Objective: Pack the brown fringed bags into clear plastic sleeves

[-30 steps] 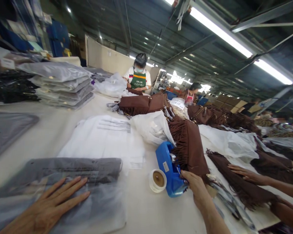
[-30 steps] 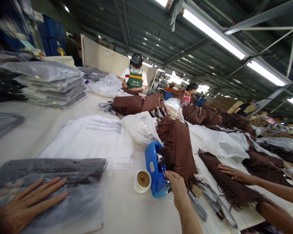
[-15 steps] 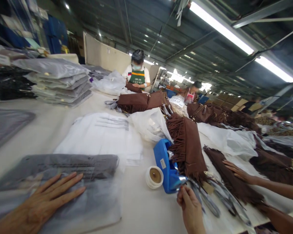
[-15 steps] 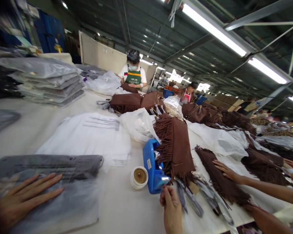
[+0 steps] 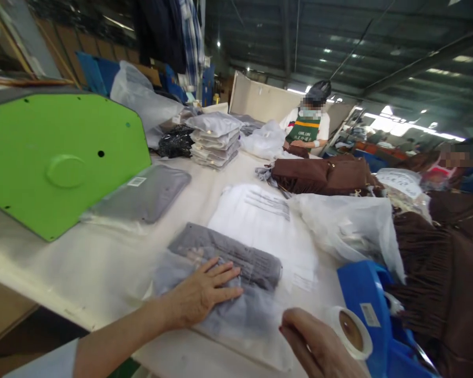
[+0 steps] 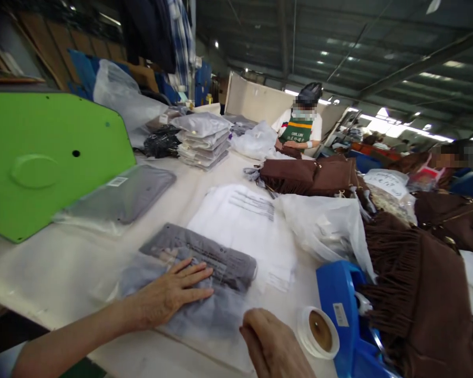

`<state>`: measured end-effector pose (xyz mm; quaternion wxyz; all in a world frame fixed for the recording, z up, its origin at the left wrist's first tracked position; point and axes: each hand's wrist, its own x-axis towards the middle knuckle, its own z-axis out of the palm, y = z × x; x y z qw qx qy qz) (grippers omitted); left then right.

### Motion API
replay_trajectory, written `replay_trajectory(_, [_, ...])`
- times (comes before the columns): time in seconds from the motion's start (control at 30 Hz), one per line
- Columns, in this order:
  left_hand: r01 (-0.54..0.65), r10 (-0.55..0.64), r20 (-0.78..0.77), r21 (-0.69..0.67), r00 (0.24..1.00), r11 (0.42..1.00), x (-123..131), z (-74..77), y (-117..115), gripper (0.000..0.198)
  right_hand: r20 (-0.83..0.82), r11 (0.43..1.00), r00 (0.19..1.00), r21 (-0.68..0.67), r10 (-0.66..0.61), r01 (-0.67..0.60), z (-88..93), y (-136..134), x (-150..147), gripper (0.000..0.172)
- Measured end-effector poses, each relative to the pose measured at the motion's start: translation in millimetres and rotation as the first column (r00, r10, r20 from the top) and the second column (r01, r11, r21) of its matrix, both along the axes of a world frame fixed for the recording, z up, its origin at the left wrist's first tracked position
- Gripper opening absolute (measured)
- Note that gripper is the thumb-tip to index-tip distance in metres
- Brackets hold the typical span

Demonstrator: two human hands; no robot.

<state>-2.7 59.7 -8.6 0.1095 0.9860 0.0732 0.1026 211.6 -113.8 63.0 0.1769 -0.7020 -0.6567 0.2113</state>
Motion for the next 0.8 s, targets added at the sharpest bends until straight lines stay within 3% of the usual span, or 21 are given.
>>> replay_trajectory(0.1, [0.009, -0.008, 0.017, -0.021, 1.000, 1.000, -1, -1.3, 0, 0.045, 0.133, 0.984, 0.980, -0.110, 0.151, -0.137, -0.9, 49, -8, 0.023])
replay_trajectory(0.2, [0.005, -0.004, 0.052, -0.030, 0.999, 1.000, -1, -5.4, 2, 0.042, 0.168, 0.974, 0.977, -0.205, 0.132, -0.097, -16.3, 81, -6, 0.016])
replay_trajectory(0.3, [0.014, -0.011, 0.059, -0.047, 0.998, 0.999, -1, -7.6, 4, 0.041, 0.201, 0.972, 0.979, -0.232, 0.014, 0.034, -31.7, 97, 7, 0.009])
replay_trajectory(0.4, [0.024, -0.021, 0.044, -0.070, 0.999, 0.997, -2, -6.5, 5, 0.041, 0.305, 0.955, 0.937, -0.184, -0.171, 0.234, -36.6, 91, 23, 0.014])
replay_trajectory(0.5, [0.025, -0.023, 0.027, -0.096, 0.999, 0.995, -2, -5.3, 5, 0.041, 0.396, 0.929, 0.848, 0.038, -0.352, 0.368, -38.8, 67, 19, 0.016])
replay_trajectory(0.57, [0.017, -0.015, 0.023, -0.103, 1.000, 0.995, -2, -5.9, 4, 0.040, 0.393, 0.926, 0.853, 0.292, -0.345, 0.240, -49.2, 50, -2, 0.019])
replay_trajectory(0.63, [0.006, -0.004, 0.025, -0.097, 1.000, 0.995, 0, -6.6, 2, 0.041, 0.451, 0.878, 0.864, 0.478, -0.225, -0.021, -69.7, 39, -28, 0.028])
replay_trajectory(0.67, [0.002, 0.000, 0.028, -0.089, 1.000, 0.996, 0, -6.3, 2, 0.041, 0.523, 0.846, 0.830, 0.517, -0.193, -0.130, -82.5, 37, -40, 0.039])
replay_trajectory(0.73, [0.019, -0.017, 0.037, -0.056, 0.999, 0.998, -1, -2.9, 4, 0.043, 0.617, 0.791, 0.745, 0.575, -0.252, -0.208, -108.6, 37, -57, 0.059])
replay_trajectory(0.8, [0.016, -0.017, 0.048, 0.018, 0.999, 1.000, -10, 6.2, 10, 0.047, 0.683, 0.791, 0.685, 0.554, -0.253, -0.260, -129.4, 40, -62, 0.071])
